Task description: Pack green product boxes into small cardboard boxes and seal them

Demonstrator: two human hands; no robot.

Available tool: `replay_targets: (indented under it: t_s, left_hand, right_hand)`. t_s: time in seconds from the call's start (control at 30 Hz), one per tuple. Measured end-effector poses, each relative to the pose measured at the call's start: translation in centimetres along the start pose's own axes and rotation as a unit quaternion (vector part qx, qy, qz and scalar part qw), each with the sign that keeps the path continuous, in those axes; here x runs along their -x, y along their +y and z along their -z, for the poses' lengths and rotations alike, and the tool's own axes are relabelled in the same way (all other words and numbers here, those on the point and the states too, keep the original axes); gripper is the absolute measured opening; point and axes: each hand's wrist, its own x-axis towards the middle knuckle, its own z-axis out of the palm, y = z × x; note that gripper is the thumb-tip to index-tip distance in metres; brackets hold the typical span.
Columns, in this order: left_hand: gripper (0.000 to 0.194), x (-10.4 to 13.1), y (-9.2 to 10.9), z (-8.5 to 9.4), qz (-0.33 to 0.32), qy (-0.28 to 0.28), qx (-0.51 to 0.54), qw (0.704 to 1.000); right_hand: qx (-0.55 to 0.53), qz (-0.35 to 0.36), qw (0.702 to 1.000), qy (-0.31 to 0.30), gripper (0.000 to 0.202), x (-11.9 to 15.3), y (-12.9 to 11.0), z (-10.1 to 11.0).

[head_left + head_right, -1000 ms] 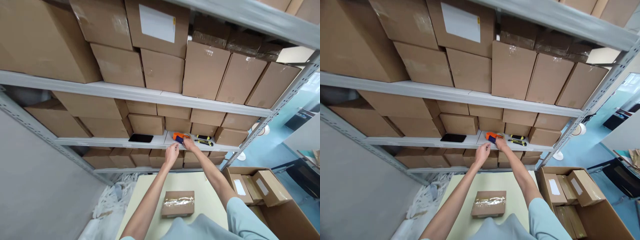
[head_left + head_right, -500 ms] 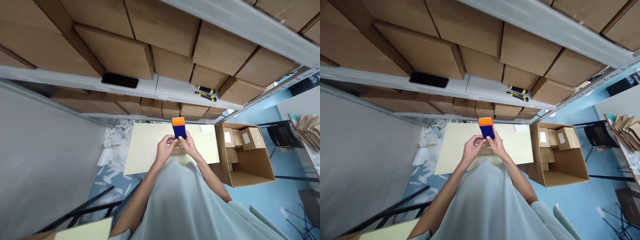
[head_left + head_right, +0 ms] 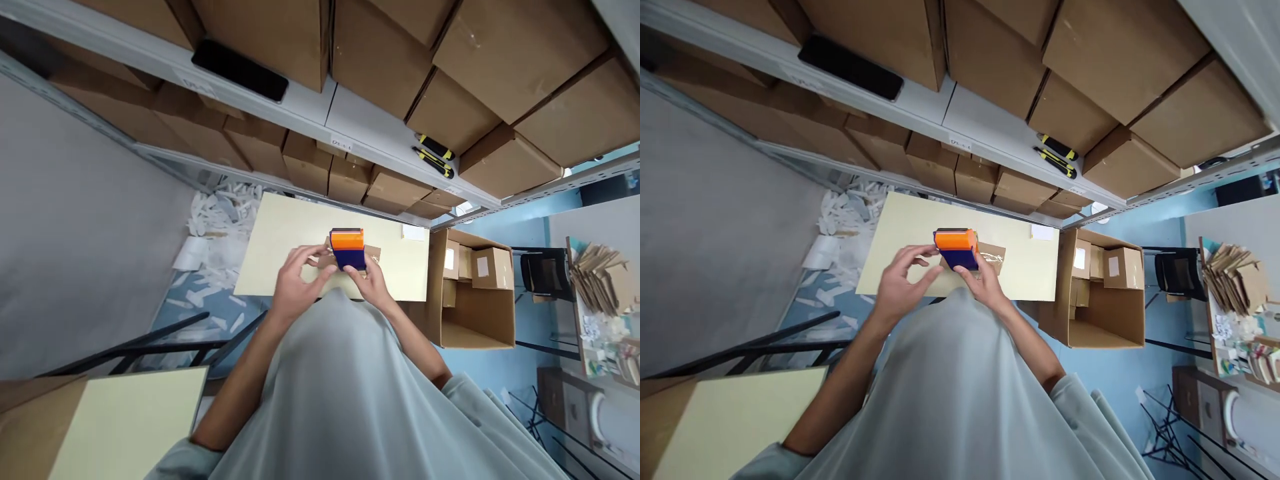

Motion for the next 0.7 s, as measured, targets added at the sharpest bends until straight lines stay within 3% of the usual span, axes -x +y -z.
replay_targets:
  t_s: [0.1,0.27,0.47,0.7]
  left_hand:
    - [0.034,-0.6,2.0,2.7,-0.024,0.037,-0.013,0.999]
    - [0.029,-1.5,4.9,5.5,-0.101,0.000,-0.061,0.993]
    - [0.022,-0.7,5.9,6.2,-0.214,-0.026,-0.056,0.975]
    - [0.024,-0.3,5.5,6.1,-0.258,-0.039,-0.047,0.964]
  right_hand:
    - [0.090,0.025,0.995,-0.024,0.049,1.6,-0.6,0.7]
    - [0.201,0.137,0.968,-0.056,0.031,2.8,-1.2,2.4]
    - [0.305,0.210,0.924,-0.093,0.023,3.1,-1.2,4.1]
    - [0.345,0.238,0.903,-0.091,0.025,3.8,-1.2,4.5]
